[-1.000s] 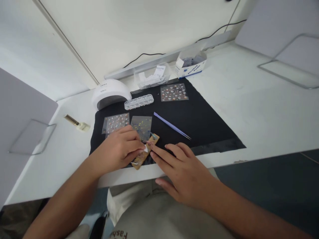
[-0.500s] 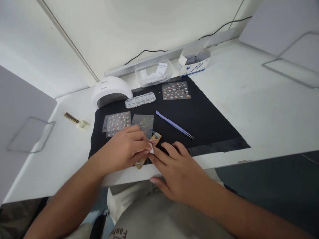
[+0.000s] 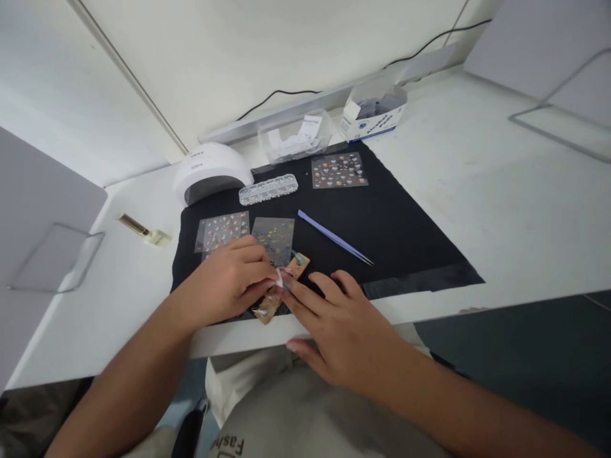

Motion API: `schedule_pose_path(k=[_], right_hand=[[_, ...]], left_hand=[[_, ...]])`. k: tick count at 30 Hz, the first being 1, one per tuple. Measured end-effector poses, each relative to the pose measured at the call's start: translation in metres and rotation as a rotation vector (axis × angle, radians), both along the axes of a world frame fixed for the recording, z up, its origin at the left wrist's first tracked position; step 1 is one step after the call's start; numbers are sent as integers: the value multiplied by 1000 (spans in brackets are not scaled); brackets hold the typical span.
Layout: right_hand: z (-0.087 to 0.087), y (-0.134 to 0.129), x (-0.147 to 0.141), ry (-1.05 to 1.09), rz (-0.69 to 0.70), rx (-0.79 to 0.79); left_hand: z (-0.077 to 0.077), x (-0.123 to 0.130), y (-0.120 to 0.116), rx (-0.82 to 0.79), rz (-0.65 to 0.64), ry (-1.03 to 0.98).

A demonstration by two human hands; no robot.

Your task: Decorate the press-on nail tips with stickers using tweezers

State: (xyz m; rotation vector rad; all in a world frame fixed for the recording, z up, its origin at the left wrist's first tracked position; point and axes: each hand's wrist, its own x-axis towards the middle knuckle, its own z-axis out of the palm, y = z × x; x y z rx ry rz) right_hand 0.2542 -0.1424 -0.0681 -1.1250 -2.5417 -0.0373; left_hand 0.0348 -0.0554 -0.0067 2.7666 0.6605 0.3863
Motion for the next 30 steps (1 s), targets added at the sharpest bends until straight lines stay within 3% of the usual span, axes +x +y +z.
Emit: schedule_pose_path(k=[7, 16, 21, 30], right_hand=[[0, -1, 0, -3, -4, -10], [3, 0, 0, -23, -3, -2], [2, 0, 0, -23, 3, 7], [-1, -4, 4, -11, 16, 30]], left_hand=[[3, -4, 2, -12, 18, -2], [0, 8, -4, 18, -57, -18], [-1, 2, -1, 12, -11, -1], [17, -11, -10, 17, 46, -57]])
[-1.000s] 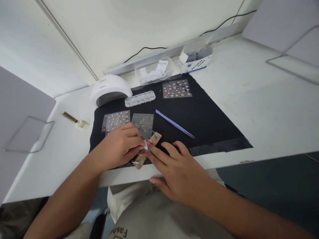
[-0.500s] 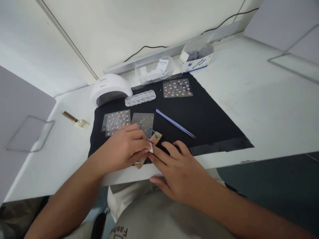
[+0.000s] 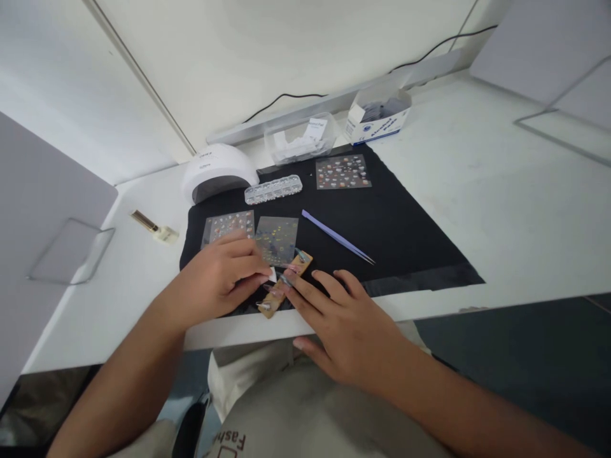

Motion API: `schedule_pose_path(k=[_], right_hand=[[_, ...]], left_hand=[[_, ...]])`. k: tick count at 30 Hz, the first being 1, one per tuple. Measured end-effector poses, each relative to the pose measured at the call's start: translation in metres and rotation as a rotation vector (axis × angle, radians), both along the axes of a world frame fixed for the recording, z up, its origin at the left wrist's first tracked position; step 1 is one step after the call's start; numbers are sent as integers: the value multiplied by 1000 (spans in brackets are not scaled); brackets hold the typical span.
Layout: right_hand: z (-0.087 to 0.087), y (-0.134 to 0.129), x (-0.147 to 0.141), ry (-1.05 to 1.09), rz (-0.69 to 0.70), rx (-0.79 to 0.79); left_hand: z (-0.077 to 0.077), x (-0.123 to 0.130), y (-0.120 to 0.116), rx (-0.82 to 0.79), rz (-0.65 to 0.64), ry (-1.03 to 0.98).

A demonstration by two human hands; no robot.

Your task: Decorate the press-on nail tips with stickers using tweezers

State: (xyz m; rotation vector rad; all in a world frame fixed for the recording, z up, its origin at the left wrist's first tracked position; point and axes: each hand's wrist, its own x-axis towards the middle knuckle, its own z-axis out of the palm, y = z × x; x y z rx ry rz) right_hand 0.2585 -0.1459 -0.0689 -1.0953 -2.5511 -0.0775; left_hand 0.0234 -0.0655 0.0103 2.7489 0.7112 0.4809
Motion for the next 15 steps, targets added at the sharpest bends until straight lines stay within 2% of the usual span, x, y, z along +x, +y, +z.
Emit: schedule_pose_path(k=[3, 7, 15], right_hand=[[-2, -6, 7, 14, 4, 18], [-4, -15, 10, 30, 26, 26], [0, -10, -10, -1, 36, -16]], left_hand=[[-3, -4, -7, -3, -15, -14], [-15, -6, -10, -10, -13, -29], [-20, 0, -10, -33, -44, -29]])
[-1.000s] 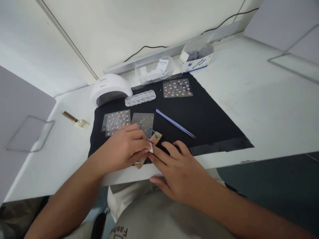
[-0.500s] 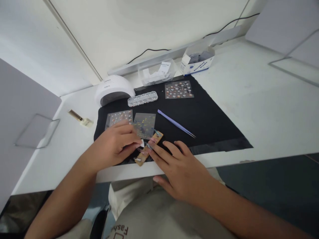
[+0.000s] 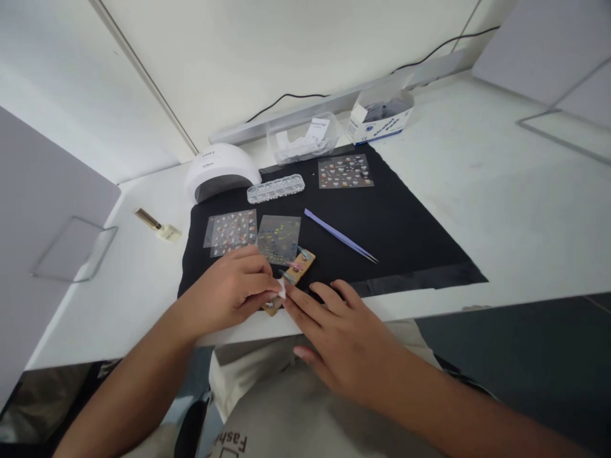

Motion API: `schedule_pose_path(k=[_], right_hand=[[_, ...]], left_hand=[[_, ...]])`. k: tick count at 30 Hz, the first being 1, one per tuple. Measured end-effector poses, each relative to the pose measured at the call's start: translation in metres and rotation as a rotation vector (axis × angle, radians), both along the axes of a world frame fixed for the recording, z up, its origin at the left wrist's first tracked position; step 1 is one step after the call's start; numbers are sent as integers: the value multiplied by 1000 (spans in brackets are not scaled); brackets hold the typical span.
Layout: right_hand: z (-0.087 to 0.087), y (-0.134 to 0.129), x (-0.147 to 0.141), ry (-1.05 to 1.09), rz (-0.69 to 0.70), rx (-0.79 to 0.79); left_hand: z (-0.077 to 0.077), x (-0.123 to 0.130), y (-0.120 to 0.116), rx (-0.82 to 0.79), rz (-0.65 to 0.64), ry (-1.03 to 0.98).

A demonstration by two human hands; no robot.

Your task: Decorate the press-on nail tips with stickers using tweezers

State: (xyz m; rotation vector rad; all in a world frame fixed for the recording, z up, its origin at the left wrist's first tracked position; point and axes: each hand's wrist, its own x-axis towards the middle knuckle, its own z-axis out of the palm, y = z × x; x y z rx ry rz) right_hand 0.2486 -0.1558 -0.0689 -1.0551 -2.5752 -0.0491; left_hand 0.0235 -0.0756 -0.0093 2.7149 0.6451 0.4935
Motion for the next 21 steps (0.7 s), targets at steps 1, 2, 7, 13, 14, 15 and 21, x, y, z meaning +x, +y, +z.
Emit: schedule_pose_path(k=[1, 2, 7, 13, 14, 15, 21], right_hand=[[0, 1, -2, -3, 0, -4], [1, 2, -3, -5, 0, -6], [3, 4, -6, -20, 1, -20], [1, 3, -7, -25, -6, -24], [0, 3, -7, -23, -7, -23], [0, 3, -7, -21, -7, -22], [1, 5, -6, -16, 3, -32]], left_hand=[[0, 0, 0, -2, -2, 1], [-1, 1, -1, -3, -2, 2], [-4, 1, -1, -9, -3, 2], [-4, 0, 2, -19, 3, -7], [-4, -1, 2, -19, 3, -9], [-3, -2, 2, -18, 4, -10], [-4, -9, 4, 0, 19, -5]])
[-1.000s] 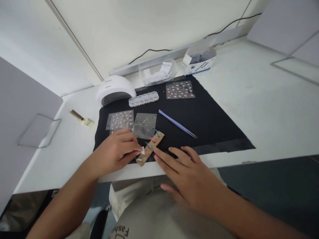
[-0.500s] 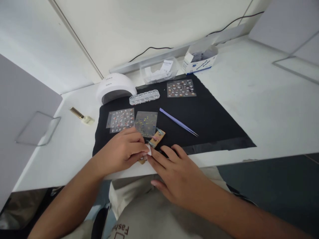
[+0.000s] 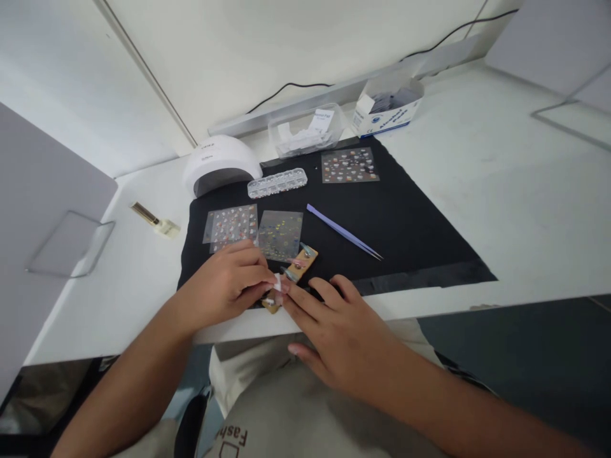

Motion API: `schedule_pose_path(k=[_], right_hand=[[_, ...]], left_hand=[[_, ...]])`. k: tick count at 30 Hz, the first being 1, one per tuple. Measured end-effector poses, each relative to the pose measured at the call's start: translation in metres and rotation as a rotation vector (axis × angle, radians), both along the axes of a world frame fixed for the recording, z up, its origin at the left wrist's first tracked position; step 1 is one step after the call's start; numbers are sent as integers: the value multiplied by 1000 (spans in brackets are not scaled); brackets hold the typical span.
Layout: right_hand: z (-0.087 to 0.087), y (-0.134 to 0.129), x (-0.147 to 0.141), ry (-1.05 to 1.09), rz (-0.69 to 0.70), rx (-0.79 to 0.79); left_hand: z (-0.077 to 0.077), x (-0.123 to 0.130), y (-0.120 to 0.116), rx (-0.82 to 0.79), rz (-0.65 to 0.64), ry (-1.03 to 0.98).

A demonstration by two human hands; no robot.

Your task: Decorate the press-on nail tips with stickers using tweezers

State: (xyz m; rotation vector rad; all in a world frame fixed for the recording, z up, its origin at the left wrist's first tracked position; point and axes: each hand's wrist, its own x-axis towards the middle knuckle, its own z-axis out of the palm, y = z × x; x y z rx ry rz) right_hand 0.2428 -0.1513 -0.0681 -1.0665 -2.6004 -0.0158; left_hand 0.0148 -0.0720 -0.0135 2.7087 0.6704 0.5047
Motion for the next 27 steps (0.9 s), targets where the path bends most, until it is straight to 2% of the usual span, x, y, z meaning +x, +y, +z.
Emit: schedule_pose_path(k=[13, 22, 27], right_hand=[[-3, 1, -1, 12, -5, 37], [-4, 1, -1, 14, 7, 46], [-5, -1, 7, 32, 38, 51]], left_hand=[[2, 10, -4, -5, -14, 7], [-1, 0, 1, 16, 41, 11], [5, -10, -10, 25, 81, -49]])
